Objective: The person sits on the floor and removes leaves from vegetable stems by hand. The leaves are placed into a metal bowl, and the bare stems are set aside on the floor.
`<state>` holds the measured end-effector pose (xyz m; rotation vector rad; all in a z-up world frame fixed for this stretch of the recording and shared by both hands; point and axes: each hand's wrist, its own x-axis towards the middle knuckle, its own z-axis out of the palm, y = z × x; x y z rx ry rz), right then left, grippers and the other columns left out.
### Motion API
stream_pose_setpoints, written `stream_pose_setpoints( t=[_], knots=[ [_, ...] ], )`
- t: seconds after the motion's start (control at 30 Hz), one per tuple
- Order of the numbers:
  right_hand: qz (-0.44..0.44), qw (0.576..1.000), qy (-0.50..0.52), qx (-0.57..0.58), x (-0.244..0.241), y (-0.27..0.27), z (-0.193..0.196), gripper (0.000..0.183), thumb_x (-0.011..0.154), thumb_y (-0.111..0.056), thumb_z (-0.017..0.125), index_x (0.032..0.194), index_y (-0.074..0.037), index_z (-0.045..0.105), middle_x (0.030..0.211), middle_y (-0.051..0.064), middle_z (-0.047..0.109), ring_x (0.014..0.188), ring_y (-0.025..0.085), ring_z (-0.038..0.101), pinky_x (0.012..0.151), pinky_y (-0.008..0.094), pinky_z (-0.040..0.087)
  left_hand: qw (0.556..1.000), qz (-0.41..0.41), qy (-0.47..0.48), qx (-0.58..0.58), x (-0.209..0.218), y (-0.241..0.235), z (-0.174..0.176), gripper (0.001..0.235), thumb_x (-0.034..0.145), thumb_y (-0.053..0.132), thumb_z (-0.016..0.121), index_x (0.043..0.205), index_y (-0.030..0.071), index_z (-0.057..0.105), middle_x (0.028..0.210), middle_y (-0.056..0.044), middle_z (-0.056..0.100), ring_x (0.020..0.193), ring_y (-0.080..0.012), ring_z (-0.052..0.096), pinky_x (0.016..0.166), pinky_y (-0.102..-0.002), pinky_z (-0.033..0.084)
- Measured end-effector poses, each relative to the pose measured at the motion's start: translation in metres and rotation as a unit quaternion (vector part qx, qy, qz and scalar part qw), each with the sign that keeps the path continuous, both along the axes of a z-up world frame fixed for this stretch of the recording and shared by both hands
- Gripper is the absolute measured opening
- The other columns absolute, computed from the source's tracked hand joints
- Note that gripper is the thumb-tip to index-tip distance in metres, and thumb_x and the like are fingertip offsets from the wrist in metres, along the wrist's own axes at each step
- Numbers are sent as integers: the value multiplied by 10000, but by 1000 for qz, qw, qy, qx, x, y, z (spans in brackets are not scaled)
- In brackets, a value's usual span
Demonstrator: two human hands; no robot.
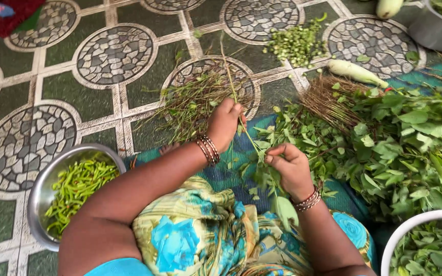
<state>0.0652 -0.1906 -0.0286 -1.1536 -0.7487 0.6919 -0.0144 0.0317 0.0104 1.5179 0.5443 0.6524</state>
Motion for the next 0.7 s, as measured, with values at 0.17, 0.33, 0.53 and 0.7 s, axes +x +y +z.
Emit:
stream_pose_setpoints(
  t=[0.17,0.33,0.53,0.7],
  knots=[
    [7,997,38,65,-12,-23,20,121,862,111,665,897,8,611,994,103,700,818,149,634,713,309,532,994,94,44,-28,-11,2,34,133,1034,165,398,1022,135,527,676,-39,573,565,-182,617,520,-332,540],
    [30,980,175,94,-6,-18,26,56,905,6,678,930,-19,634,893,116,695,712,192,623,612,338,509,995,-14,94,-3,-16,-10,39,184,1066,207,521,1002,47,588,747,4,511,614,-142,473,529,-332,441],
    [35,966,247,65,6,-2,24,53,931,-57,685,954,-42,640,900,74,694,763,182,631,651,341,510,947,-301,47,102,-15,-42,15,167,934,235,722,1023,95,702,888,5,699,820,-91,643,751,-307,549],
    [-2,969,245,8,14,-3,17,46,913,-54,672,943,-62,638,896,55,695,772,176,639,654,341,521,929,-227,59,288,-10,-47,7,199,909,235,750,911,41,711,802,-91,677,722,-169,663,685,-349,525]
  ],
)
